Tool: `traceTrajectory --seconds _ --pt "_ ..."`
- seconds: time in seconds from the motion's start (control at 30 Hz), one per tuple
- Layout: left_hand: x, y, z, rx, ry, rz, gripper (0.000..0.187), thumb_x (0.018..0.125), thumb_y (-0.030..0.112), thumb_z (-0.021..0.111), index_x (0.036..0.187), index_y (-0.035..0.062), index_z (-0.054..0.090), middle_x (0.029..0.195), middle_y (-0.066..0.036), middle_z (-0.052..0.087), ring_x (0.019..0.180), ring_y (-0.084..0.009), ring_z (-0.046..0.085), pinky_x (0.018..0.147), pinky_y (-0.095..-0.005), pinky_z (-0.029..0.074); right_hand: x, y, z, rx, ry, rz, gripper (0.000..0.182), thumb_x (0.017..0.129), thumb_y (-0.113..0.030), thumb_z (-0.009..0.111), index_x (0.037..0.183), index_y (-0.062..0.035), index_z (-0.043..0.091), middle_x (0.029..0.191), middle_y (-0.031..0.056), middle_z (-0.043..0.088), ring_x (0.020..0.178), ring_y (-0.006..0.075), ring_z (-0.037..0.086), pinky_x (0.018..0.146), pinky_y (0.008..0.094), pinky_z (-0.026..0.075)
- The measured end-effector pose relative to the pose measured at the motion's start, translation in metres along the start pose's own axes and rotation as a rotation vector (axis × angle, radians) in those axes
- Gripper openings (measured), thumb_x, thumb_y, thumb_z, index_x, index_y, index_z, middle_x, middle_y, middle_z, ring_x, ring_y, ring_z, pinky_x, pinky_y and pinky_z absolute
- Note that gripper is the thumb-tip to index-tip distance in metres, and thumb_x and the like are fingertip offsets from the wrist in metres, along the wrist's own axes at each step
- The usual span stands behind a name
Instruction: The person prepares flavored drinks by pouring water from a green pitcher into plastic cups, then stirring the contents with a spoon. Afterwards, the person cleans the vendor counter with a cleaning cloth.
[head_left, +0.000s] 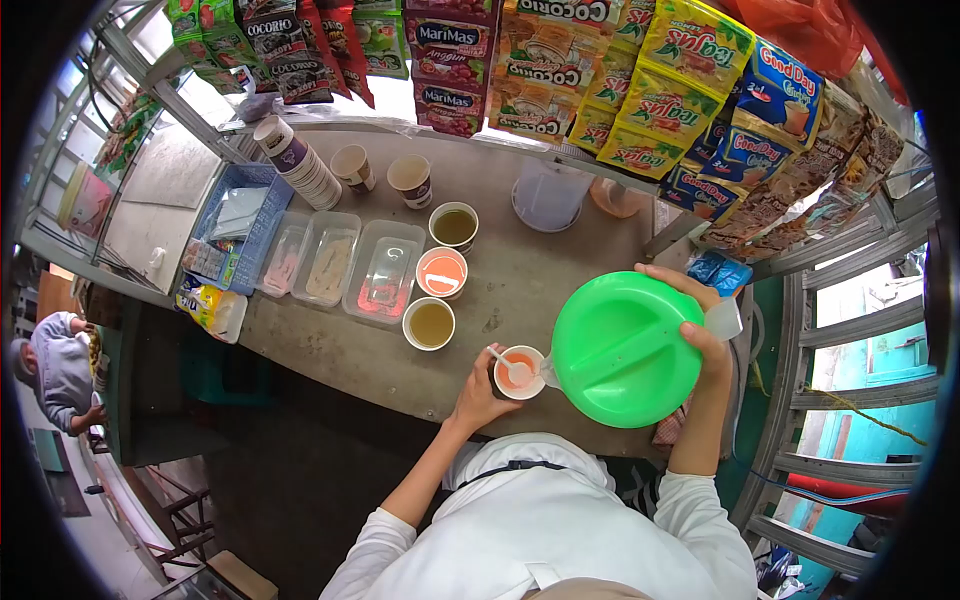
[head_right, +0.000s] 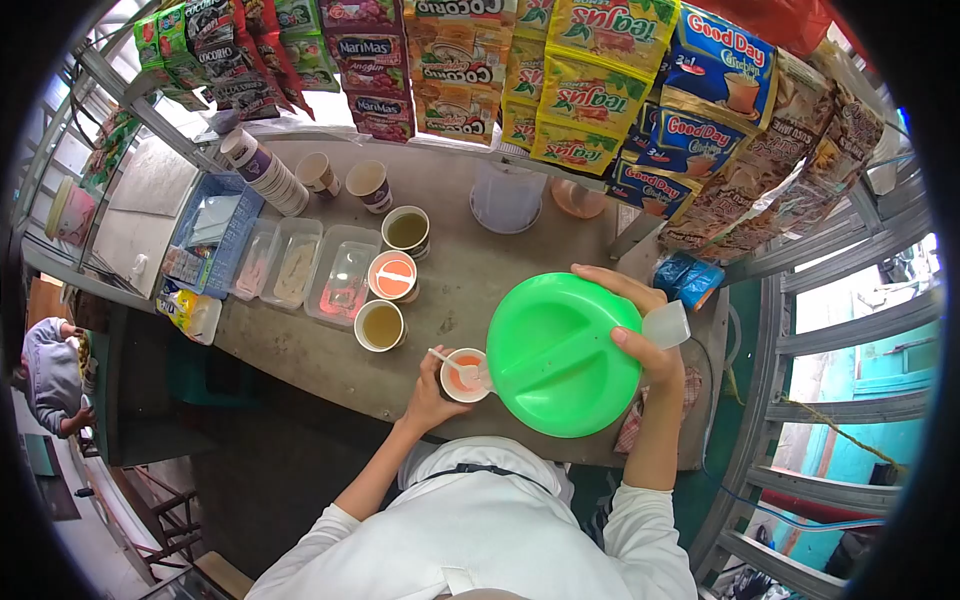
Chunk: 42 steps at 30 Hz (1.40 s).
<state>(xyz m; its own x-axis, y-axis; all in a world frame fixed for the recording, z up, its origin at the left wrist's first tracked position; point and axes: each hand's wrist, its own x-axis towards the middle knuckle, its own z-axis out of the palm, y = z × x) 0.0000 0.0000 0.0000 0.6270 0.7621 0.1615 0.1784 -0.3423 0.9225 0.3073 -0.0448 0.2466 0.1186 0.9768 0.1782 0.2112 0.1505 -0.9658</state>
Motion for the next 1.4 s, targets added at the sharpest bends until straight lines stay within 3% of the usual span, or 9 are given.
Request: traceTrajectory --seconds 0.17,0.27,0.37,0.57,0.97,1.07,1.17,1.27,1.4 --pt "0.007 0.007 -0.002 -0.008 -0.056 0.051 0.118 0.057 0.019 0.093 0.145 0.0059 0.015 0.142 -0.021 0.045 0.131 -0.0387 0.047 0.111 -0.0454 0.039 0.0 0.003 -0.003 0.015 -0.005 -0.002 0.077 0.07 -0.045 0.059 0.125 0.0093 0.059 0.126 0.0247 0.062 0.11 0.0315 0.064 0.096 0.0372 0.047" --pt "0.003 0.005 0.0 0.007 -0.061 -0.055 0.117 0.057 0.02 0.093 0.145 0.0056 0.017 0.14 -0.022 0.047 0.131 -0.0384 0.047 0.11 -0.045 0.04 0.001 -0.001 -0.002 0.002 -0.011 0.002 0.077 0.071 -0.046 0.059 0.125 0.0093 0.059 0.125 0.025 0.062 0.11 0.0317 0.064 0.096 0.0372 0.047" --pt "0.002 -0.003 0.006 0.046 0.025 0.024 0.115 0.057 0.019 0.093 0.144 0.0052 0.02 0.138 -0.022 0.049 0.13 -0.038 0.048 0.108 -0.0445 0.042 0.001 0.0 -0.001 -0.006 -0.006 -0.007 0.077 0.071 -0.046 0.058 0.125 0.0093 0.059 0.124 0.0249 0.062 0.11 0.0317 0.064 0.096 0.0372 0.047" --pt "0.006 0.011 0.003 0.069 0.068 -0.063 0.111 0.056 0.017 0.093 0.143 0.005 0.025 0.135 -0.022 0.051 0.125 -0.0374 0.052 0.103 -0.0434 0.046 0.003 -0.002 0.001 -0.029 -0.023 -0.013 0.077 0.071 -0.047 0.059 0.124 0.0091 0.059 0.123 0.0247 0.063 0.11 0.0318 0.064 0.096 0.0373 0.047" --pt "0.008 0.01 0.0 0.051 0.054 0.021 0.11 0.056 0.016 0.093 0.144 0.0044 0.029 0.124 -0.018 0.059 0.115 -0.0356 0.059 0.1 -0.0437 0.048 0.002 -0.001 0.001 -0.025 -0.02 -0.009 0.076 0.071 -0.046 0.059 0.124 0.0094 0.06 0.124 0.0249 0.062 0.111 0.0321 0.064 0.097 0.0374 0.047" --pt "0.012 0.006 0.001 0.057 0.005 0.046 0.114 0.058 0.015 0.093 0.146 0.005 0.019 0.125 -0.018 0.059 0.112 -0.0329 0.062 0.095 -0.0406 0.051 0.002 -0.001 0.002 -0.022 -0.022 -0.015 0.076 0.071 -0.046 0.059 0.124 0.0095 0.059 0.125 0.025 0.062 0.111 0.0326 0.064 0.097 0.0376 0.047" --pt "0.014 0.003 0.004 0.023 0.038 0.015 0.105 0.06 0.017 0.092 0.143 0.005 0.029 0.122 -0.016 0.061 0.111 -0.0328 0.062 0.096 -0.0413 0.049 0.002 0.0 0.0 -0.031 -0.028 -0.023 0.076 0.071 -0.045 0.058 0.124 0.0096 0.059 0.125 0.0251 0.062 0.111 0.0329 0.064 0.097 0.0376 0.047" --pt "0.019 0.008 0.0 0.219 0.016 0.051 0.085 0.061 0.02 0.09 0.133 0.0056 0.048 0.119 -0.013 0.064 0.111 -0.0327 0.061 0.097 -0.0424 0.047 0.002 -0.001 0.002 -0.023 -0.029 -0.009 0.076 0.071 -0.046 0.058 0.124 0.0096 0.059 0.125 0.0252 0.062 0.111 0.033 0.064 0.097 0.0377 0.047" --pt "0.021 0.01 -0.001 0.143 0.009 0.024 0.063 0.061 0.021 0.089 0.117 0.0067 0.063 0.118 -0.012 0.065 0.111 -0.0326 0.06 0.096 -0.0432 0.046 0.003 -0.001 0.002 -0.025 -0.03 -0.01 0.077 0.071 -0.046 0.058 0.124 0.0096 0.059 0.125 0.0252 0.062 0.111 0.033 0.064 0.097 0.0377 0.047"
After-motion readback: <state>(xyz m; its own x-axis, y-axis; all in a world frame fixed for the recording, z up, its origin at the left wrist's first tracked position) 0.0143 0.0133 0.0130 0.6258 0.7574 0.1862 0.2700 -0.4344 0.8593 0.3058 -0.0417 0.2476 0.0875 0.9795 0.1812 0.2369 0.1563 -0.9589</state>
